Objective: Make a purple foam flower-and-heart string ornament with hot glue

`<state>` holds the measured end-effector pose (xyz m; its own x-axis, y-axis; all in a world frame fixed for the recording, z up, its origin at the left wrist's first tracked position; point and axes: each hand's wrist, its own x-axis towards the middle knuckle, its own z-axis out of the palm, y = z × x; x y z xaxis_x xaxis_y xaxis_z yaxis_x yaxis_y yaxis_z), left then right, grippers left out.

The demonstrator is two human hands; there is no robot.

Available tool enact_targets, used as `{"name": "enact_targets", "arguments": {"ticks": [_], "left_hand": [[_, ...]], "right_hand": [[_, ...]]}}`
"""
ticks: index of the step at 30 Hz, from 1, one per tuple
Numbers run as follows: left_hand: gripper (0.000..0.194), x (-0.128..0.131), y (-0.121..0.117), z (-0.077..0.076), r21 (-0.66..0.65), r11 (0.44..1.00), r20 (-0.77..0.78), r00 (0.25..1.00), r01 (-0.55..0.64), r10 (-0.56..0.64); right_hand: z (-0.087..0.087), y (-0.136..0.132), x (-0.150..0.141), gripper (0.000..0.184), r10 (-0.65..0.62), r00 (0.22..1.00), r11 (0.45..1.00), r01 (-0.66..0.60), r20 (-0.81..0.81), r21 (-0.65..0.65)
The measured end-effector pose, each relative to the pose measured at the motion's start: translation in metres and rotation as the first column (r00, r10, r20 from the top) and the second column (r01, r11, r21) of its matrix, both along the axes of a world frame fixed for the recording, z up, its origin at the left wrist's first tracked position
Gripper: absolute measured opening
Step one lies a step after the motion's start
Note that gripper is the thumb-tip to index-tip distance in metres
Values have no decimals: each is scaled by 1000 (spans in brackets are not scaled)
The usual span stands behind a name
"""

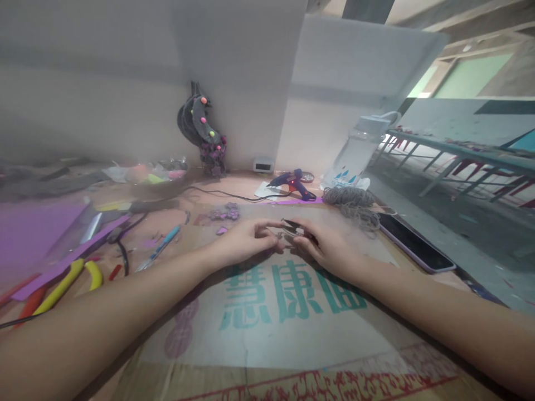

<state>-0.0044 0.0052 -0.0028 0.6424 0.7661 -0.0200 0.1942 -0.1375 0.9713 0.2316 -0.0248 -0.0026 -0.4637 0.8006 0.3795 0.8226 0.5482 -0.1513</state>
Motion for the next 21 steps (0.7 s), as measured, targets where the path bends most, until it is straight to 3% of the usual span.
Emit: {"name": "enact_targets", "arguments": {"ticks": [4, 8, 12, 16, 18, 21], "left_hand": [[53, 1, 0, -1, -86, 995, 63, 997, -47, 52], [27, 4, 1, -3, -210, 975, 148, 983, -78, 110], [22, 6, 2, -6, -296, 952, 217, 965, -81, 149], [27, 6, 0, -6, -357, 930, 310, 928, -86, 205], [25, 4, 1, -4, -349, 932, 328, 919, -95, 217], [23, 2, 2, -1, -282, 953, 298, 935, -107, 193]], "right_hand": [[13, 7, 7, 41, -93, 992, 996, 94, -84, 10], [12, 28, 27, 45, -212, 977, 974, 208, -35, -87], [11, 43, 40, 49, -142, 989, 986, 145, 37, -83], [27, 29, 30, 40, -93, 991, 994, 87, -99, -65], [34, 15, 18, 33, -74, 968, 985, 33, -242, -170], [31, 0, -1, 34, -64, 884, 921, -127, -464, -369]]}}
